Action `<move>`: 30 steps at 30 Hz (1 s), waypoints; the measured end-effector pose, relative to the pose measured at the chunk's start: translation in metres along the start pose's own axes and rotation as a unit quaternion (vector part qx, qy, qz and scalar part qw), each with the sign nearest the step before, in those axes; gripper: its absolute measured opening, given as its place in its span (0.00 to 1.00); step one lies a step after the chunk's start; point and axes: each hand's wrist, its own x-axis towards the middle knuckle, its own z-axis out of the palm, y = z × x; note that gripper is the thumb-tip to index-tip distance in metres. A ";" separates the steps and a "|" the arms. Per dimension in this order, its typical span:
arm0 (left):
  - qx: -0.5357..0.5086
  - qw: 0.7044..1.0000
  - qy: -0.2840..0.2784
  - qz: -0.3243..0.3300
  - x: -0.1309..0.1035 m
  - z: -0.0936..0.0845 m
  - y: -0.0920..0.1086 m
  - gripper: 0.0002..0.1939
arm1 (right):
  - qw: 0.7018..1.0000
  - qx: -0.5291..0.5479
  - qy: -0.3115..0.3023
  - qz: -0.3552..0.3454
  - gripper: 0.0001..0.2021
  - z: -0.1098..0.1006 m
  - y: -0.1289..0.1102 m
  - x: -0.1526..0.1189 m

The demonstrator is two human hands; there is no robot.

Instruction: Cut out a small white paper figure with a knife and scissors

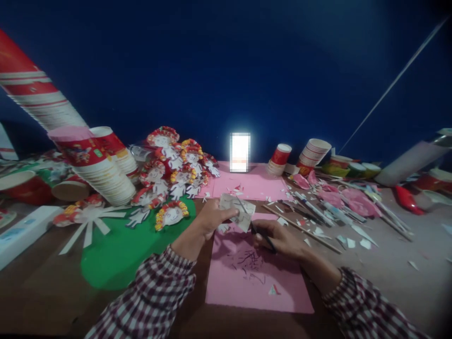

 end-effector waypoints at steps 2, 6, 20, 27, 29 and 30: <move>0.013 1.000 -0.002 0.004 0.001 -0.001 0.000 0.13 | 1.000 -0.007 -0.001 -0.003 0.21 0.000 0.001 0.001; 0.022 1.000 -0.011 0.008 0.000 -0.002 0.002 0.11 | 1.000 0.000 -0.005 0.004 0.21 0.000 0.001 0.000; -0.019 1.000 0.002 0.002 -0.001 0.003 0.001 0.12 | 1.000 0.000 0.014 -0.009 0.20 0.004 0.003 0.000; -0.037 0.999 -0.001 0.009 -0.003 0.009 0.001 0.12 | 0.999 0.051 0.008 -0.016 0.22 0.004 0.004 0.002; -0.035 0.999 0.001 0.013 -0.003 0.009 0.000 0.12 | 0.998 0.063 0.007 -0.013 0.21 0.004 0.003 0.002; -0.034 0.999 0.001 0.014 -0.003 0.009 0.000 0.12 | 0.998 0.066 0.006 -0.010 0.21 0.005 0.002 0.002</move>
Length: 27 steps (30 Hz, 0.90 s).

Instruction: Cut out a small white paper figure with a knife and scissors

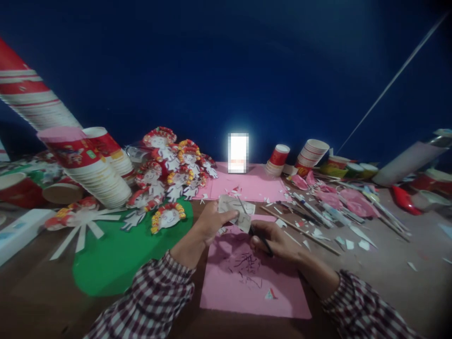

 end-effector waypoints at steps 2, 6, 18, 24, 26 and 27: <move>0.001 1.000 0.000 0.001 0.000 0.000 0.000 0.12 | 1.000 0.002 0.002 0.001 0.21 0.001 -0.001 0.000; -0.003 1.000 0.003 0.003 0.000 0.001 0.000 0.13 | 1.000 0.008 0.015 0.000 0.21 0.002 -0.002 0.000; -0.069 0.997 0.031 -0.013 -0.001 0.009 -0.005 0.16 | 0.997 0.032 0.064 0.027 0.22 0.010 -0.003 -0.002; -0.126 0.990 0.047 -0.035 -0.003 0.015 -0.004 0.17 | 0.997 0.019 0.068 0.012 0.22 0.008 0.001 -0.001; -0.134 0.989 0.051 -0.041 -0.003 0.017 -0.004 0.16 | 0.997 0.032 0.073 0.013 0.22 0.007 0.003 -0.001; -0.138 0.988 0.053 -0.044 -0.002 0.018 -0.005 0.16 | 0.996 0.037 0.076 0.013 0.22 0.007 0.003 -0.001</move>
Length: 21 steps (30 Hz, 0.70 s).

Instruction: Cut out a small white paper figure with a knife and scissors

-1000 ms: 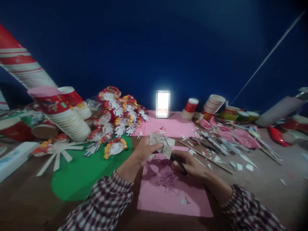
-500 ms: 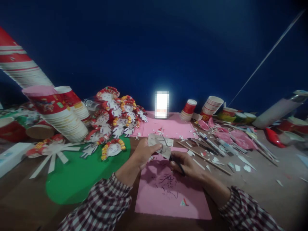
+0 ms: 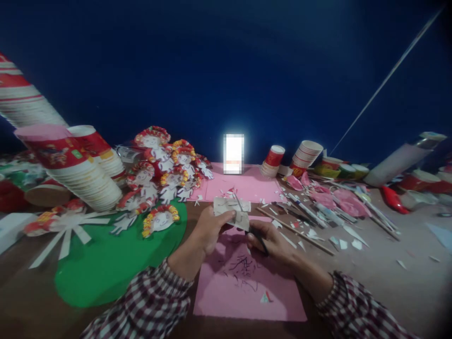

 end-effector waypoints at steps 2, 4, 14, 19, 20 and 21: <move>-0.010 1.000 0.004 -0.001 0.001 0.001 -0.002 0.17 | 1.000 0.006 0.002 -0.001 0.23 0.000 -0.001 0.000; -0.016 1.000 0.006 -0.001 0.001 0.001 -0.004 0.17 | 1.000 0.005 0.002 -0.004 0.24 0.001 -0.002 0.000; -0.062 0.998 0.014 -0.003 -0.001 0.004 -0.011 0.18 | 0.999 0.048 0.006 -0.006 0.22 0.006 -0.003 -0.002; -0.045 0.999 0.004 -0.005 0.000 0.004 -0.010 0.20 | 0.998 0.060 0.008 -0.012 0.19 0.004 -0.001 -0.001; -0.037 0.999 0.001 -0.003 0.000 0.004 -0.010 0.20 | 0.998 0.061 0.011 -0.012 0.19 0.004 -0.001 -0.001; -0.031 1.000 0.002 0.000 0.000 0.004 -0.009 0.21 | 0.998 0.059 0.013 -0.012 0.20 0.003 -0.001 0.000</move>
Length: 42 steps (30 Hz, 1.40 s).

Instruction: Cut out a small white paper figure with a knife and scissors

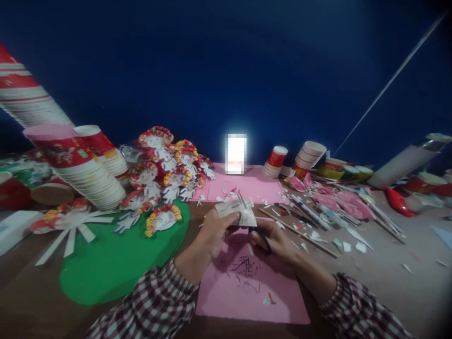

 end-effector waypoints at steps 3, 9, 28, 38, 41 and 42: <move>0.005 0.999 0.027 0.017 0.001 -0.002 0.001 0.26 | 1.000 -0.014 0.003 0.002 0.22 -0.001 -0.001 0.001; 0.043 0.995 0.063 0.071 0.006 -0.009 0.005 0.32 | 0.999 -0.039 -0.014 0.014 0.21 -0.002 -0.004 0.003; 0.250 0.957 0.009 0.143 0.013 -0.019 0.006 0.15 | 0.998 -0.045 -0.022 0.026 0.20 -0.005 0.000 0.001; 0.206 0.975 0.000 0.088 0.010 -0.015 0.006 0.11 | 0.998 -0.034 -0.015 0.040 0.18 -0.004 -0.001 -0.001; 0.194 0.978 -0.009 0.070 0.009 -0.015 0.004 0.12 | 0.999 -0.030 -0.019 0.040 0.17 -0.004 0.000 -0.001; 0.191 0.980 -0.009 0.062 0.009 -0.014 0.003 0.12 | 0.999 -0.031 -0.022 0.035 0.17 -0.004 0.001 -0.001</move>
